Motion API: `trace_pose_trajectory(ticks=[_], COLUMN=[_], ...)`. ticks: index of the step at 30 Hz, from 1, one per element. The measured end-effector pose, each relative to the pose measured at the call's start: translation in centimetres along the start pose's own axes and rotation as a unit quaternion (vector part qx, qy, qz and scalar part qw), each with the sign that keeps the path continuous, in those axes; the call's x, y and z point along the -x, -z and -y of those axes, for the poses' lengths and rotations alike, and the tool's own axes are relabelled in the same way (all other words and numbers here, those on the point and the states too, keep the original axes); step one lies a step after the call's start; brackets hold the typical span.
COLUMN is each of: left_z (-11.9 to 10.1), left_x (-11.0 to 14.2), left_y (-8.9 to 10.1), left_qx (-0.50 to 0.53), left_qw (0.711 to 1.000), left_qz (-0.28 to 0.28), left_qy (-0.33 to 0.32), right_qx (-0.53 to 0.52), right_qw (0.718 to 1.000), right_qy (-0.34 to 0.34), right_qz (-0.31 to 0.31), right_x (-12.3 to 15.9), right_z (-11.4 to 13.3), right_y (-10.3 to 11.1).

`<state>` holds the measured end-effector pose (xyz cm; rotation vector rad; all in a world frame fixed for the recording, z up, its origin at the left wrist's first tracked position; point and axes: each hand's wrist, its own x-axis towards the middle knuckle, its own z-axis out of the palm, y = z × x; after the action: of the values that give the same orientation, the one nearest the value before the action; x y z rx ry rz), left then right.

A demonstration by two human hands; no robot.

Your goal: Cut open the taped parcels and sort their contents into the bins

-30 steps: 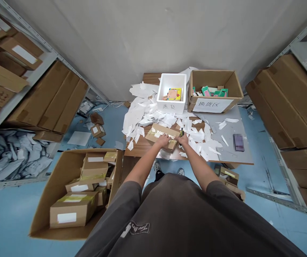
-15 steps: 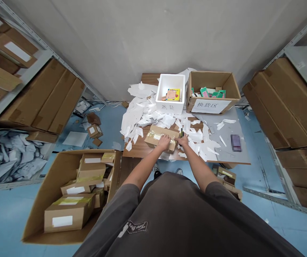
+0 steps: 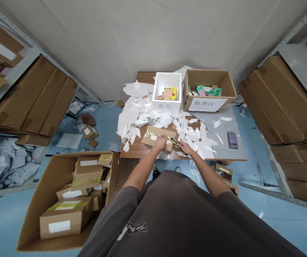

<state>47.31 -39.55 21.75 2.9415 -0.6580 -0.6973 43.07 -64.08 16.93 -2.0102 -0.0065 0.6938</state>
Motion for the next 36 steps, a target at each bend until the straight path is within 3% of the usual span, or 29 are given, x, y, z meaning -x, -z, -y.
trace_pose_trajectory(ticks=[4,7,14,18,22,25,29,32,36], left_z=[-0.1,0.0,0.7,1.4,3.3,4.7,5.5,5.8,6.8], left_x=[0.0,0.1,0.3,0.5,0.3,-0.6,-2.2,-2.9,-3.0], left_y=[0.4,0.7,0.6,0.4,0.8,1.5,1.5,0.9,0.4], left_qx=[0.0,0.008,0.021,0.03,0.107,0.127,0.061,0.043,0.044], left_qw=[1.0,1.0,1.0,0.999,0.993,0.992,0.997,0.998,0.999], left_qz=[0.017,0.024,-0.003,0.02,0.028,0.0,-0.015,0.002,-0.024], left_qy=[0.002,0.004,0.001,-0.026,-0.042,-0.011,0.04,0.051,0.012], right_qx=[0.094,0.071,-0.033,-0.06,-0.083,-0.091,-0.109,-0.028,0.115], right_qw=[0.994,0.994,0.979,0.982,0.983,0.988,0.991,0.998,0.991], right_qy=[0.034,0.011,-0.066,-0.075,-0.076,-0.086,-0.076,-0.044,-0.017], right_qz=[0.045,0.082,0.191,0.165,0.145,0.088,0.008,-0.032,-0.071], right_x=[0.0,-0.5,2.7,4.5,5.8,6.5,6.7,6.2,5.2], right_z=[0.9,1.9,1.8,1.6,0.8,0.1,0.2,1.2,2.9], right_y=[2.7,3.8,1.7,0.8,2.4,3.8,4.0,2.9,1.1])
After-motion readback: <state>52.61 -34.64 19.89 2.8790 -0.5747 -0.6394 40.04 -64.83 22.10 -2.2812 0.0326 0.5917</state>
